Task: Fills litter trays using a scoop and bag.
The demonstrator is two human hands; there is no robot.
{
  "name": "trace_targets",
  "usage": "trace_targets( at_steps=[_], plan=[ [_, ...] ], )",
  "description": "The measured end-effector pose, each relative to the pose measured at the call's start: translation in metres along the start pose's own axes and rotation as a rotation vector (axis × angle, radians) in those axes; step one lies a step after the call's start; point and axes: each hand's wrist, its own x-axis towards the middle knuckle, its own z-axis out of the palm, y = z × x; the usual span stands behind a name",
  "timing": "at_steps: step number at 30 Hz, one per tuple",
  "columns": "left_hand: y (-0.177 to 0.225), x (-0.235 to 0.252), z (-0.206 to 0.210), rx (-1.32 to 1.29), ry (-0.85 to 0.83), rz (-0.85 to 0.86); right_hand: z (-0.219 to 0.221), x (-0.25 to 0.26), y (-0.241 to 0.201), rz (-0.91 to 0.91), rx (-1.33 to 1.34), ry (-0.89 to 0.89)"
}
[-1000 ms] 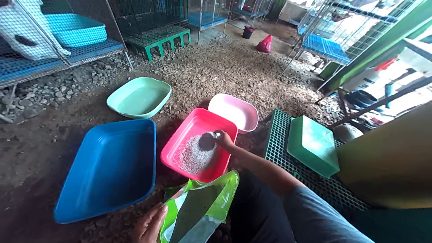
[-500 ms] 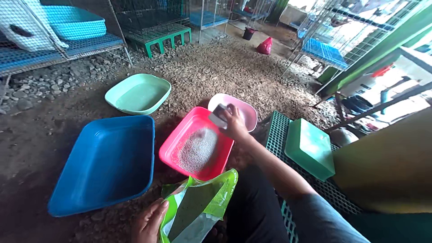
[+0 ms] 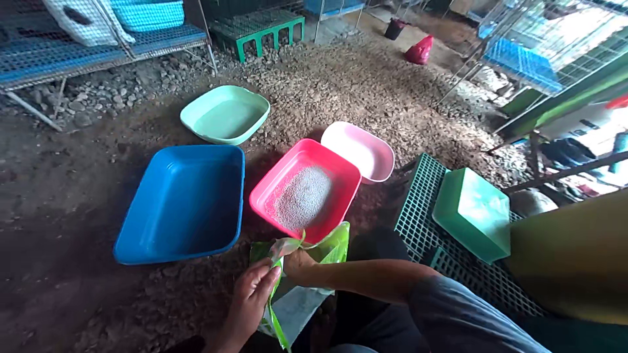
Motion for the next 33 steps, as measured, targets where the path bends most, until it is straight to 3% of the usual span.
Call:
trace_targets(
  at_steps=[2,4,5,8,11,13,15,18,25,29,33],
  plan=[
    [-0.003,0.0,-0.002,0.0,0.03,0.031,0.036,0.009,0.014,-0.17,-0.313,0.322],
    [-0.004,-0.004,-0.001,0.0,0.015,0.058,0.07,0.016,0.031,-0.266,-0.375,0.534],
    [-0.003,-0.007,0.0,0.009,-0.007,0.064,0.078,0.017,0.031,-0.226,-0.311,0.519],
    [0.0,-0.01,0.004,0.039,-0.042,0.084,0.075,0.019,0.008,0.065,0.011,0.173],
    [-0.003,-0.008,0.004,0.014,-0.045,0.111,0.076,0.035,0.003,0.25,0.273,-0.037],
    [-0.002,-0.007,0.003,0.011,-0.041,0.11,0.108,0.056,0.021,0.206,0.426,-0.055],
    [-0.003,-0.007,0.002,0.011,-0.029,0.106,0.143,0.072,0.042,0.028,0.61,-0.018],
    [-0.004,-0.006,-0.003,-0.006,-0.005,0.073,0.111,0.061,0.038,0.001,0.943,-0.219],
    [-0.009,-0.007,-0.008,-0.07,0.006,0.026,0.05,0.027,0.05,0.15,1.391,-0.233],
    [-0.009,-0.005,-0.007,-0.067,0.021,0.021,0.042,0.007,0.06,0.266,1.716,-0.163],
    [-0.01,-0.005,-0.008,-0.068,0.03,0.002,0.03,-0.01,0.056,0.26,1.63,-0.052]
  ],
)
